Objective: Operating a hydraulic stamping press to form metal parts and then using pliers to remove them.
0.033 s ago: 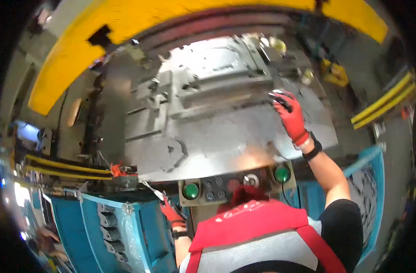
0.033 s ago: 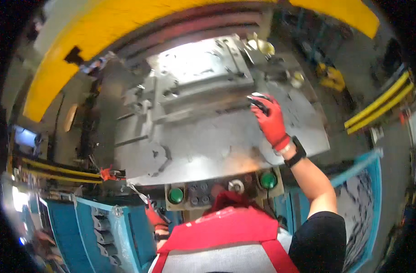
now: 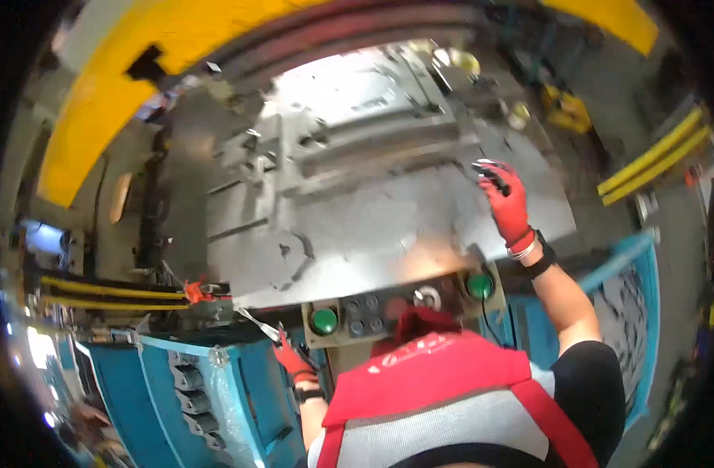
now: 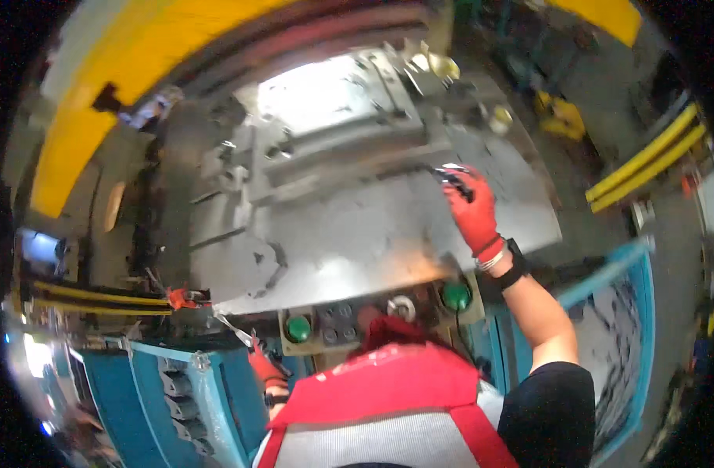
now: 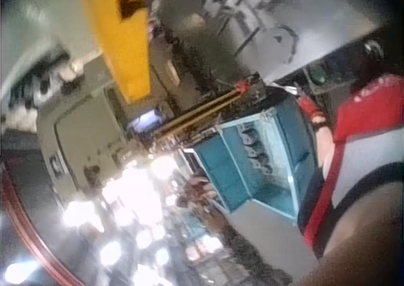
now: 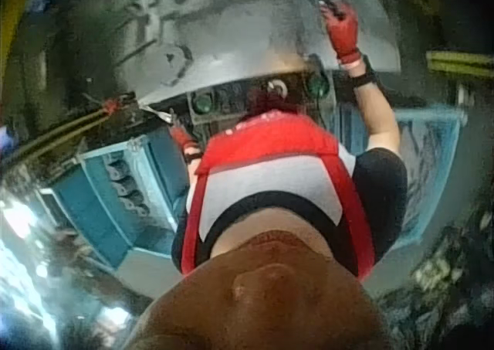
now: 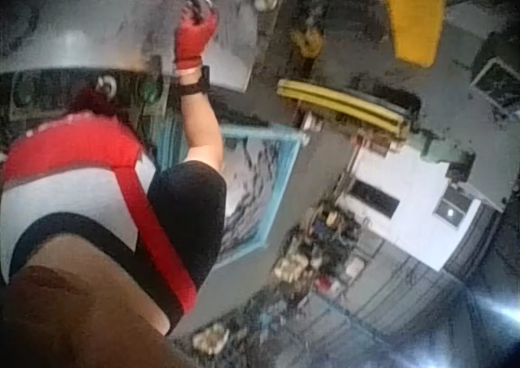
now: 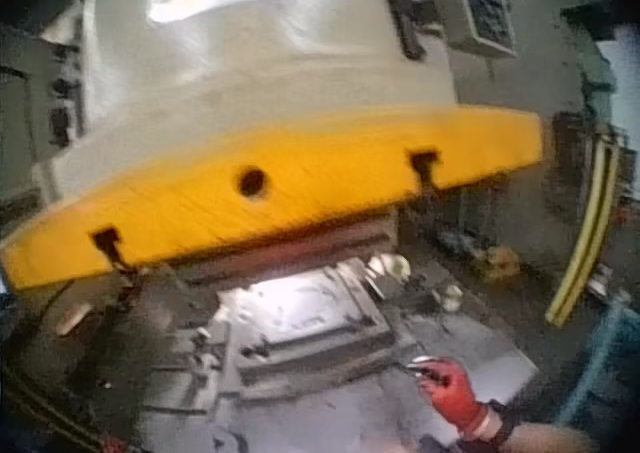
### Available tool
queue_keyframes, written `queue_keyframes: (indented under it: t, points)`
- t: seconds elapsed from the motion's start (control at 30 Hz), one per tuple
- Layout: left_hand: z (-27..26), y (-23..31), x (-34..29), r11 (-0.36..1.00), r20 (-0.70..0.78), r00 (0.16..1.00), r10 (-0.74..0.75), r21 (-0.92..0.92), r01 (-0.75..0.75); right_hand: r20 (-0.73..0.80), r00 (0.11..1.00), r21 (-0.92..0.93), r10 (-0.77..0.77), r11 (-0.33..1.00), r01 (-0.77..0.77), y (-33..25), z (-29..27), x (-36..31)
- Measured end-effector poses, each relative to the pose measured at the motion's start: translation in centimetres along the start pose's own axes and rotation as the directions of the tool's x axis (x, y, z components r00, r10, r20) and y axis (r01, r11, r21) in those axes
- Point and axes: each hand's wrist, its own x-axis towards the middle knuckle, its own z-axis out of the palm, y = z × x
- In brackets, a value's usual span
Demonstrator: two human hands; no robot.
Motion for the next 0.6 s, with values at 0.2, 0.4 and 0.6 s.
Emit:
queue_keyframes:
  t: [0.2, 0.4, 0.6]
  points:
    - [0.5, -3.2, 1.4, 0.984, 0.190, 0.966, -0.172, -0.008, 0.177, -0.042, 0.905, -0.294, 0.423, 0.861, -0.416, 12.3, -10.1, -17.8]
    - [0.6, -9.1, 3.6, 0.723, 0.482, 0.873, 0.071, 0.578, -0.378, -0.033, 0.781, -0.396, 0.623, 0.709, -0.583, 11.8, -6.2, -22.9]
    - [2.7, -8.9, 3.1, 0.885, 0.102, 0.949, -0.298, 0.401, 0.235, -0.027, 0.658, -0.543, 0.752, 0.541, -0.642, 13.3, -5.5, -23.6]
